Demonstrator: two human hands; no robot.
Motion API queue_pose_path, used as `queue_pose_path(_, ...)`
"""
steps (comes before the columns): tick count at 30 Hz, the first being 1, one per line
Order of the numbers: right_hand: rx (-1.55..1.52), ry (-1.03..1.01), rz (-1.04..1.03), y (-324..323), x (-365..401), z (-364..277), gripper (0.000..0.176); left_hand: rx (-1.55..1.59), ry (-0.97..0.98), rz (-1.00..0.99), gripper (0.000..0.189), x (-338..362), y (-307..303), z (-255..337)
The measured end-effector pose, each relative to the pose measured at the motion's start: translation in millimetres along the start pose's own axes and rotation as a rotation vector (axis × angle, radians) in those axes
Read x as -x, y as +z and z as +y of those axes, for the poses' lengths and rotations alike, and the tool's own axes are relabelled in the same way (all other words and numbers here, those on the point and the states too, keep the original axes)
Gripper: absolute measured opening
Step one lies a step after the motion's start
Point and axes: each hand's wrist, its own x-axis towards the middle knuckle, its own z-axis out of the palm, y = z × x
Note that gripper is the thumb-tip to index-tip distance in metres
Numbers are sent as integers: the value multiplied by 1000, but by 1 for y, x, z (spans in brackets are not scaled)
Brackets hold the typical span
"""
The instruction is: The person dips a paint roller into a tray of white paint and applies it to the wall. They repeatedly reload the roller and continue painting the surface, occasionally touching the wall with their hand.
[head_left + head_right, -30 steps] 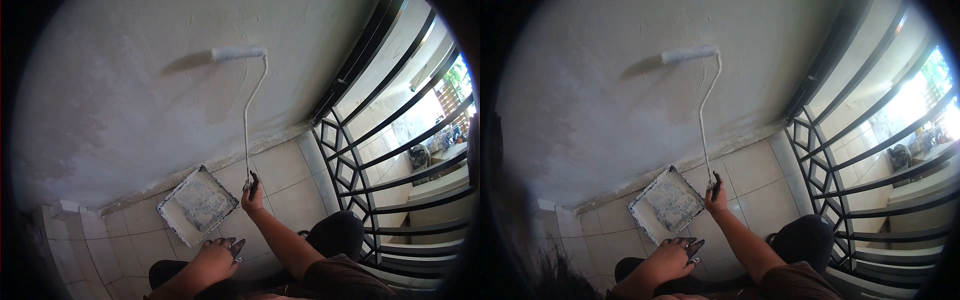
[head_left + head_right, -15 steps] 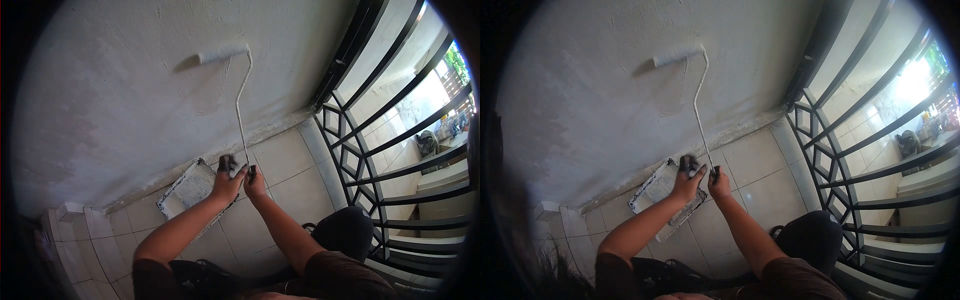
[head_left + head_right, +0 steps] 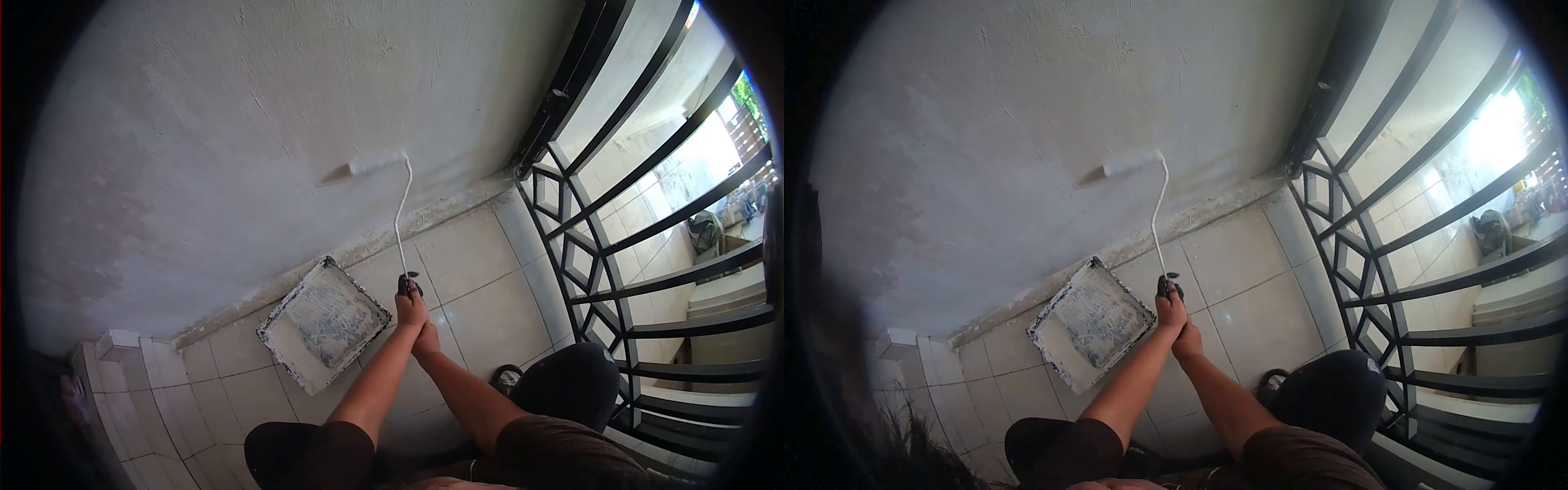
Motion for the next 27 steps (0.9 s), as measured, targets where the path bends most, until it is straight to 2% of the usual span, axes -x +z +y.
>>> queue_pose_path(2,72,75,-10,1,6,22,51,7,-38,39,31,12,3,1)
queue_pose_path(5,138,107,33,-1,14,40,47,-2,-146,6,22,27,12,-16)
queue_pose_path(8,171,120,23,-14,19,33,44,124,-135,29,28,32,18,-25)
queue_pose_path(11,163,47,59,-8,11,48,46,279,-99,-8,33,35,14,-17)
queue_pose_path(15,-54,-234,89,-11,-10,18,54,309,96,-5,36,21,2,9)
queue_pose_path(17,-211,-412,64,-10,-23,-8,58,345,177,14,37,10,-7,36)
queue_pose_path(18,-326,-472,62,-1,-39,-7,61,383,206,21,37,4,-17,60)
queue_pose_path(19,-411,-482,-11,-7,-37,-37,68,421,233,26,38,-5,-25,78)
queue_pose_path(20,-406,-566,-31,-6,-40,-56,70,368,371,134,35,-19,-30,91)
queue_pose_path(23,-417,-808,-87,2,-49,-97,79,482,307,66,35,-46,-64,143)
queue_pose_path(25,-652,-750,-83,23,-46,-111,75,533,293,27,26,-57,-82,165)
queue_pose_path(27,-747,-742,-36,24,-38,-127,74,535,289,28,25,-66,-94,178)
